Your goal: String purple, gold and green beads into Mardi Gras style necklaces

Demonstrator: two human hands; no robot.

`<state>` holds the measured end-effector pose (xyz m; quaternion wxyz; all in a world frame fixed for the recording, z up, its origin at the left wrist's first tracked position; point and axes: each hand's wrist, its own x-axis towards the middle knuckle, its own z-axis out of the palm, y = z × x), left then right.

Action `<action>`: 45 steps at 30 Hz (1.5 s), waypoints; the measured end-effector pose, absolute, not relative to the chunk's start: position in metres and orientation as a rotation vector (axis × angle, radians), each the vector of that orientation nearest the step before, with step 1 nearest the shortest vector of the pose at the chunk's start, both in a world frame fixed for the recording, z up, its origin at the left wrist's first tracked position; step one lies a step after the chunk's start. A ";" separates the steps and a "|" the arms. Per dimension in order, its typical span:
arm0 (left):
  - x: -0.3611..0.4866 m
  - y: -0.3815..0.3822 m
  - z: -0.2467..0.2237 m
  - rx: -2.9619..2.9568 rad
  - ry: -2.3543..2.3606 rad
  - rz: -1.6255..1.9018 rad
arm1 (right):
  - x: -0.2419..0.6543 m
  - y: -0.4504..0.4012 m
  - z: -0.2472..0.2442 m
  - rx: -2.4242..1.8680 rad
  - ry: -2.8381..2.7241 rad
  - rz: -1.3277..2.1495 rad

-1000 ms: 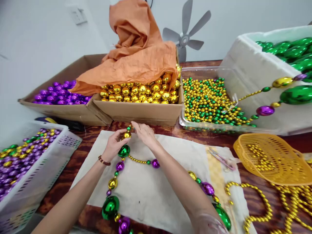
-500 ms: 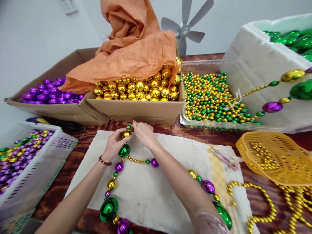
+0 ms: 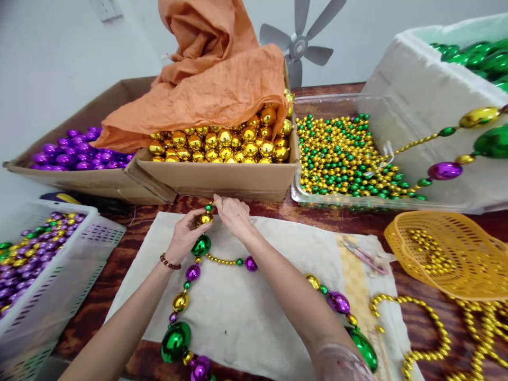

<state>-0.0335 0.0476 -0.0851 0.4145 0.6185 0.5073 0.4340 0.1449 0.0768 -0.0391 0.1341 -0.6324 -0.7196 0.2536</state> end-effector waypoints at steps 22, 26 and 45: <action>-0.036 0.046 -0.084 1.905 1.286 1.052 | 0.145 0.081 -0.031 -2.004 -1.977 0.829; -0.037 0.046 -0.084 1.931 1.283 1.059 | 0.148 0.080 -0.035 -1.976 -2.018 0.796; -0.035 0.045 -0.083 2.003 1.281 1.033 | 0.146 0.079 -0.032 -2.009 -1.948 0.838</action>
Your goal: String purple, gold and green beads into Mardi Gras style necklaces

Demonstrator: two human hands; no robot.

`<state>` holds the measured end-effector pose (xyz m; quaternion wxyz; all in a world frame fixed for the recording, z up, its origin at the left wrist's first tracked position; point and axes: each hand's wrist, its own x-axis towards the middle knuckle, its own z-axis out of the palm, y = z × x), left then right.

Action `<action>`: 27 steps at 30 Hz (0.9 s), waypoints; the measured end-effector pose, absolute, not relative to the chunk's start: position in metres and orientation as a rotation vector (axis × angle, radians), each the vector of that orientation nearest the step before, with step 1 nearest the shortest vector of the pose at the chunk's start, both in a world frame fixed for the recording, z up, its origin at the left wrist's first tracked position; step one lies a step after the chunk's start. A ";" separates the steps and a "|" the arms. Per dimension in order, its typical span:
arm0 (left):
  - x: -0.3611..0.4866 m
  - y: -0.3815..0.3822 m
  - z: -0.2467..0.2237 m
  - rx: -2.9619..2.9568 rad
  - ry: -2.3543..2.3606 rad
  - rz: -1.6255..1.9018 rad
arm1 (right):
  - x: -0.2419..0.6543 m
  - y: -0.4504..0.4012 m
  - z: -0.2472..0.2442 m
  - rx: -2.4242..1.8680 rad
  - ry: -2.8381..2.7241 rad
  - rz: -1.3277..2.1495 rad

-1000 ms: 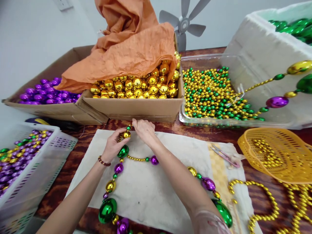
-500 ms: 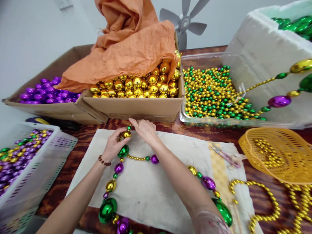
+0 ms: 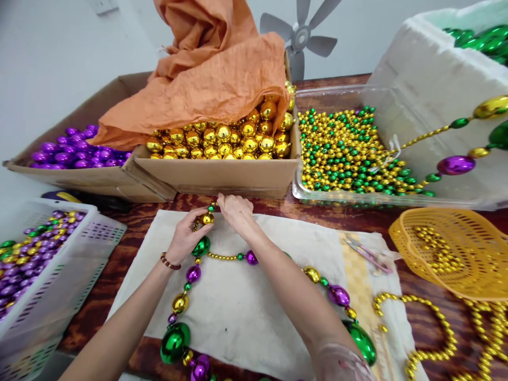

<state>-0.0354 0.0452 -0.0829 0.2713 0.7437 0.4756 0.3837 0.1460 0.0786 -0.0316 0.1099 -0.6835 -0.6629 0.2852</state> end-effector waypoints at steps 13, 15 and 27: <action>-0.039 0.040 -0.090 1.740 1.319 1.157 | 0.157 0.091 -0.058 -1.380 -1.145 1.706; -0.038 0.039 -0.092 1.699 1.313 1.178 | 0.156 0.090 -0.059 -1.301 -1.020 1.794; -0.036 0.037 -0.093 1.642 1.314 1.209 | 0.155 0.085 -0.052 -0.900 -0.808 2.202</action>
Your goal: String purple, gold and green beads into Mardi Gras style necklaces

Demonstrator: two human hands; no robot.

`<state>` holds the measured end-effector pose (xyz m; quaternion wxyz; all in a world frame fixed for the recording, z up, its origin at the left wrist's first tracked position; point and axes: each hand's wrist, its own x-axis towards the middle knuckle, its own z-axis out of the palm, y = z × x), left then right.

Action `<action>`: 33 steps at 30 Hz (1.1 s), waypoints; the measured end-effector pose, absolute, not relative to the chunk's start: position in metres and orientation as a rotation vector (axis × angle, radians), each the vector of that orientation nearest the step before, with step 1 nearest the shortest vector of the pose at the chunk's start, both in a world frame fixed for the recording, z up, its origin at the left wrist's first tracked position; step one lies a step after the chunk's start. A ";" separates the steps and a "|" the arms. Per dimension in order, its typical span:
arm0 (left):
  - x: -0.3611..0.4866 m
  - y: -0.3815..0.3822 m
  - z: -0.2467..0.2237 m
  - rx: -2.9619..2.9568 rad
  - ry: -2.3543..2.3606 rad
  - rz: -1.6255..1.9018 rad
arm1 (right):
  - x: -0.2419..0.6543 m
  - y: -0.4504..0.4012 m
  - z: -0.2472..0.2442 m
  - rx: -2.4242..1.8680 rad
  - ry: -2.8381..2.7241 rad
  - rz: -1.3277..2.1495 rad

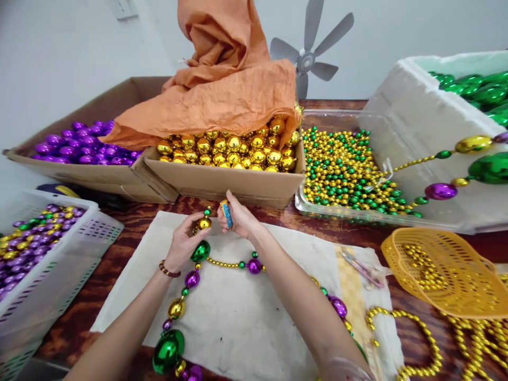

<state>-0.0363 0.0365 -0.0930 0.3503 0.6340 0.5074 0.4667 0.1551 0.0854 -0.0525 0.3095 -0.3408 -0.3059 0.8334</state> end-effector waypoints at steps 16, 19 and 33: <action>-0.029 0.038 -0.083 1.995 1.306 1.174 | 0.151 0.087 -0.049 -1.849 -1.835 1.005; -0.028 0.038 -0.081 2.038 1.307 1.157 | 0.150 0.089 -0.048 -1.901 -1.891 0.948; -0.028 0.041 -0.082 2.071 1.349 1.084 | 0.149 0.089 -0.046 -1.963 -2.001 0.862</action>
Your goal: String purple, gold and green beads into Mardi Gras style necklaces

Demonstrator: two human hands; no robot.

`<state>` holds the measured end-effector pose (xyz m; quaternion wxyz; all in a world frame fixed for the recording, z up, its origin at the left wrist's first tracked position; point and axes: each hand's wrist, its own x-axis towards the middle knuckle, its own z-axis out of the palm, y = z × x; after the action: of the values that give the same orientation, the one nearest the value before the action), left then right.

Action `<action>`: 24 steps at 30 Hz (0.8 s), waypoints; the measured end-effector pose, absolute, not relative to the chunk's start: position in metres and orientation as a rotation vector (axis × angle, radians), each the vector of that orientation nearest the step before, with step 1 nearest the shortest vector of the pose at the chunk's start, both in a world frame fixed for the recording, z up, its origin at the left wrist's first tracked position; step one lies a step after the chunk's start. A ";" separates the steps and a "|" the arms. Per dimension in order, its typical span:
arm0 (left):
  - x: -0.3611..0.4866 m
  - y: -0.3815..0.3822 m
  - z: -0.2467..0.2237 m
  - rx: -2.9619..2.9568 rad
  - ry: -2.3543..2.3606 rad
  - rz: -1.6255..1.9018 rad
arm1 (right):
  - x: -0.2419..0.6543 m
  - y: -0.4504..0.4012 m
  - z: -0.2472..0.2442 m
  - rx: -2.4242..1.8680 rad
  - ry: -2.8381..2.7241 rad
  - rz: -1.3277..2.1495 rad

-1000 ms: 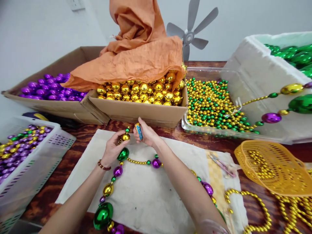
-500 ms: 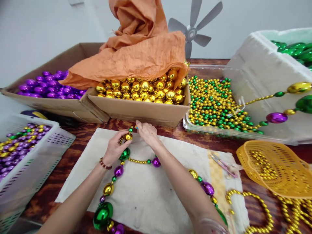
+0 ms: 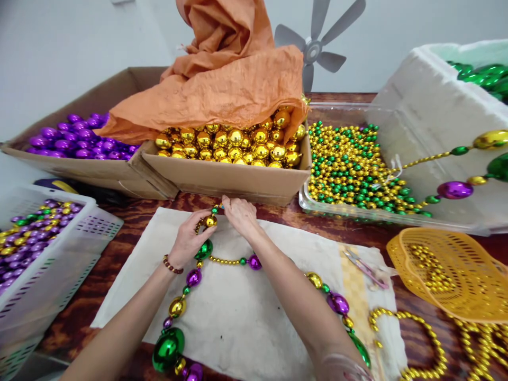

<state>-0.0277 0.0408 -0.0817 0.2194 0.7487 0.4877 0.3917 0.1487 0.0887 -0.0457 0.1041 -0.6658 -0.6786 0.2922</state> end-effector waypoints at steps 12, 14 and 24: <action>-0.027 0.042 -0.084 2.114 1.362 1.049 | 0.150 0.093 -0.050 -1.996 -1.886 0.929; -0.027 0.043 -0.084 2.114 1.362 1.046 | 0.149 0.092 -0.046 -2.028 -1.902 0.908; -0.026 0.044 -0.083 2.110 1.361 1.015 | 0.149 0.091 -0.045 -2.040 -2.015 0.800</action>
<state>-0.0260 0.0437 -0.0831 0.2153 0.7609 0.4908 0.3659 0.1489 0.0908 -0.0447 0.0821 -0.6830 -0.6745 0.2679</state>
